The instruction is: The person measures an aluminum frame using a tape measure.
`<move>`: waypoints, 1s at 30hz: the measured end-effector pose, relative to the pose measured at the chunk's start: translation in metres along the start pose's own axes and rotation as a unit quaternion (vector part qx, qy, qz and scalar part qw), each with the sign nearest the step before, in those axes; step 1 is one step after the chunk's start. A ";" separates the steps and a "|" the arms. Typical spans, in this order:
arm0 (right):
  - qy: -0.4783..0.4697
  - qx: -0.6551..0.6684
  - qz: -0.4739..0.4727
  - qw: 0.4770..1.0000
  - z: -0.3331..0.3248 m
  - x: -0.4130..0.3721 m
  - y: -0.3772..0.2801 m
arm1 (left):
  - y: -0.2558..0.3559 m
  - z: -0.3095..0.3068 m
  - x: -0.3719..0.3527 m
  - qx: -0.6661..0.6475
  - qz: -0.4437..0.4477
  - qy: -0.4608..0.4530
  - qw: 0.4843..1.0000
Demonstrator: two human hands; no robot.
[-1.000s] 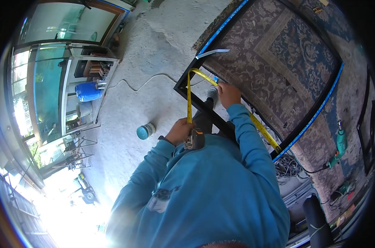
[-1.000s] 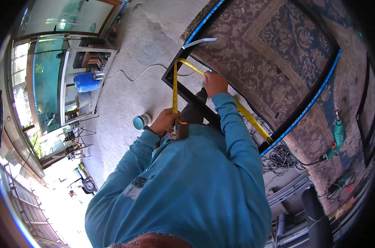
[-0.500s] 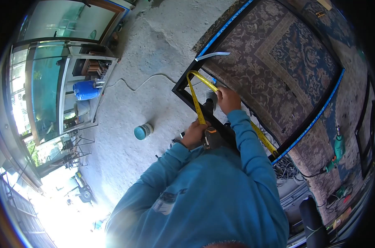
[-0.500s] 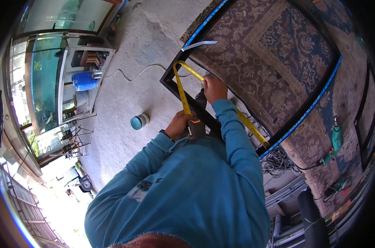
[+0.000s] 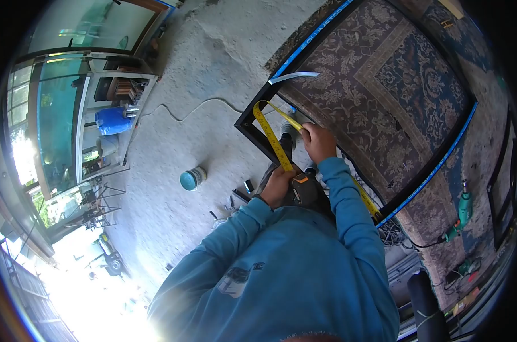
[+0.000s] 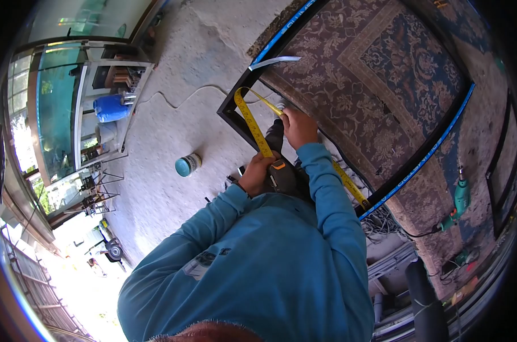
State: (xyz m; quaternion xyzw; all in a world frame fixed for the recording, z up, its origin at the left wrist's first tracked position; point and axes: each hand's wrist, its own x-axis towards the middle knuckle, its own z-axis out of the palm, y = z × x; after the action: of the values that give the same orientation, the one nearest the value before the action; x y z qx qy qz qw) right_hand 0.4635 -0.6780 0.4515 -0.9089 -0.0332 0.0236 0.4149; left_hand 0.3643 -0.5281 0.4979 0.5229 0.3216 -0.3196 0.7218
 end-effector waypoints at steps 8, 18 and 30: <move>-0.005 0.016 -0.011 1.000 -0.004 0.005 -0.001 | 0.000 0.002 -0.005 0.079 0.035 0.025 0.996; -0.005 0.022 -0.022 1.000 -0.006 0.007 -0.002 | 0.003 0.002 -0.003 0.061 0.014 0.001 0.998; 0.004 0.034 -0.028 0.999 -0.005 0.007 -0.003 | 0.004 -0.003 -0.001 0.064 0.001 -0.016 0.998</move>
State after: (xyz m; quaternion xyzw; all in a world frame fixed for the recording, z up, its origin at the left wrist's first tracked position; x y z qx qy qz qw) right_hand 0.4703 -0.6789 0.4571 -0.8933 -0.0560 0.0094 0.4459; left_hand 0.3665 -0.5247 0.4999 0.5635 0.2885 -0.3470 0.6920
